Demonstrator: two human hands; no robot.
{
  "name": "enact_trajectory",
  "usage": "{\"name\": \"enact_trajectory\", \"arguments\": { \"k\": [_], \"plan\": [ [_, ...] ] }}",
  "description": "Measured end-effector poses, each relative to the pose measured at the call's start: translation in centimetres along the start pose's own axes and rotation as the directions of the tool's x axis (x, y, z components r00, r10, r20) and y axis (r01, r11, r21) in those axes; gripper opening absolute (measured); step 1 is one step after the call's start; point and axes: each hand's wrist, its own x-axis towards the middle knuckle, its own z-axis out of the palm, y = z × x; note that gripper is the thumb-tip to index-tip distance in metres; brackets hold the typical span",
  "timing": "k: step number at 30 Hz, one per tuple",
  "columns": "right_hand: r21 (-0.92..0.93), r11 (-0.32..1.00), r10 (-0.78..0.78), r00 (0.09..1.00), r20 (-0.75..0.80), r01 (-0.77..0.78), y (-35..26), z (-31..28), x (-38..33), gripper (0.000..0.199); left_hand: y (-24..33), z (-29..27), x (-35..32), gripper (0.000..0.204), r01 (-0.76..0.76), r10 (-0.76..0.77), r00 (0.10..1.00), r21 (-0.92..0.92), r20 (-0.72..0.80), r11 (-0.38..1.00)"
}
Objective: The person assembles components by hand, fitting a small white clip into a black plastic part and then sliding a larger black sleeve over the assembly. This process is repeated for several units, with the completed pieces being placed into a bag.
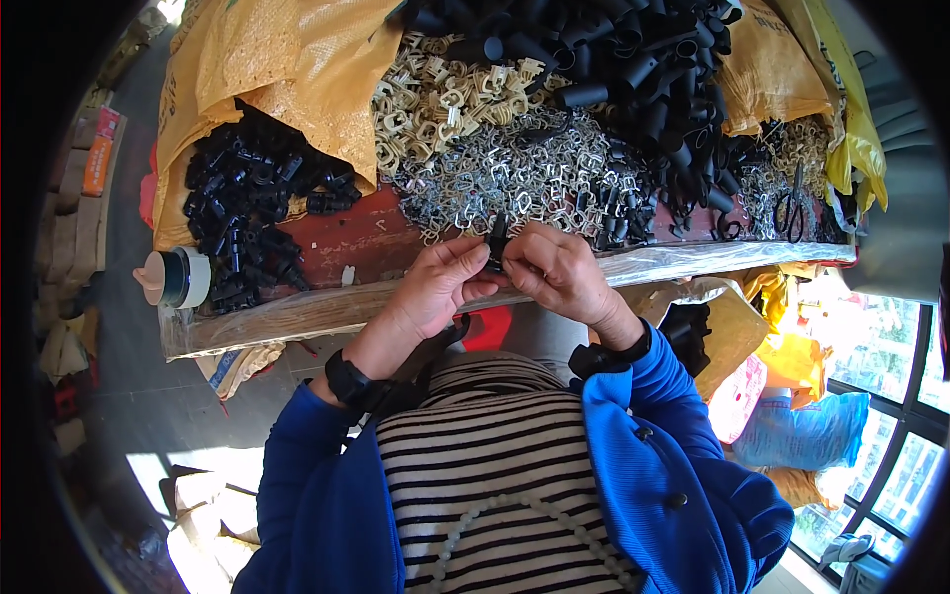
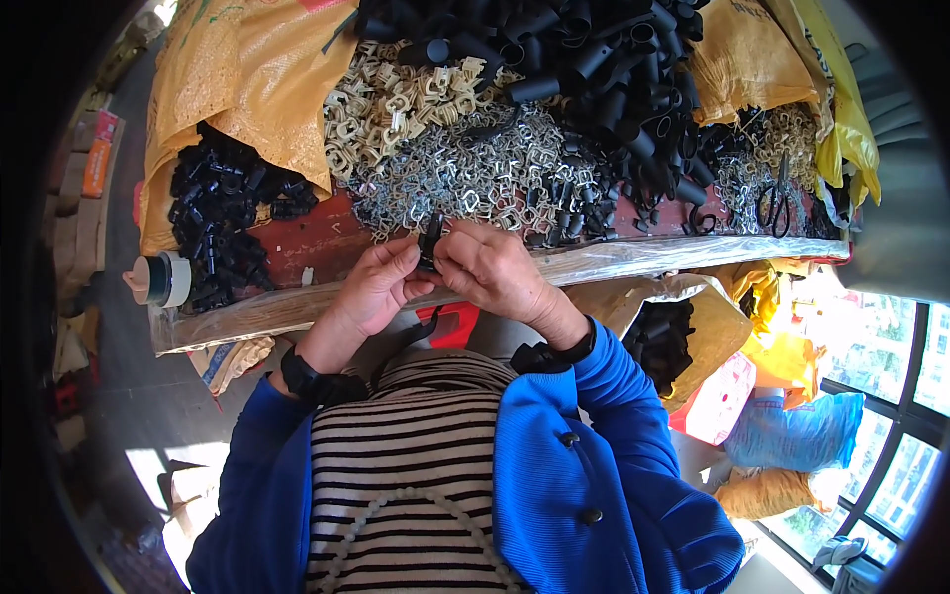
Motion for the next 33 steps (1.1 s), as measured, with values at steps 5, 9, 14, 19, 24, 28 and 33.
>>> {"name": "enact_trajectory", "arguments": {
  "k": [5,9,14,19,24,28,33],
  "plan": [
    [-0.109,0.990,-0.081,0.995,0.051,0.086,0.0,-0.4,0.3,0.010,0.3,0.3,-0.1,0.021,0.044,-0.045,0.998,0.044,0.033,0.998],
    [-0.082,0.996,-0.009,0.997,0.073,0.015,-0.1,-0.3,0.3,0.010,0.5,0.5,-0.2,0.021,0.046,-0.047,0.999,0.084,0.009,0.995],
    [0.409,0.743,0.495,0.847,0.196,-0.529,0.1,0.5,-0.4,0.009,0.9,0.6,-0.6,0.021,0.040,-0.040,0.999,0.158,-0.005,0.987],
    [0.658,0.608,0.391,0.889,0.238,-0.444,1.7,1.1,0.0,0.010,1.7,0.3,-0.6,0.022,0.045,-0.046,0.999,0.177,0.000,0.983],
    [0.347,0.908,0.176,0.965,0.196,-0.236,2.4,-1.9,4.1,0.023,2.4,0.0,-1.1,0.022,0.000,0.005,0.999,0.105,-0.045,0.994],
    [-0.402,0.915,0.027,0.999,-0.021,-0.033,3.9,-3.2,8.6,0.026,2.5,0.6,-1.1,0.020,-0.013,0.017,0.998,0.062,-0.068,0.998],
    [-0.654,0.744,0.084,0.991,-0.106,-0.133,5.2,-2.2,10.7,0.021,2.7,1.5,-1.9,0.019,-0.034,0.037,0.996,0.039,-0.075,0.999]
  ]
}}
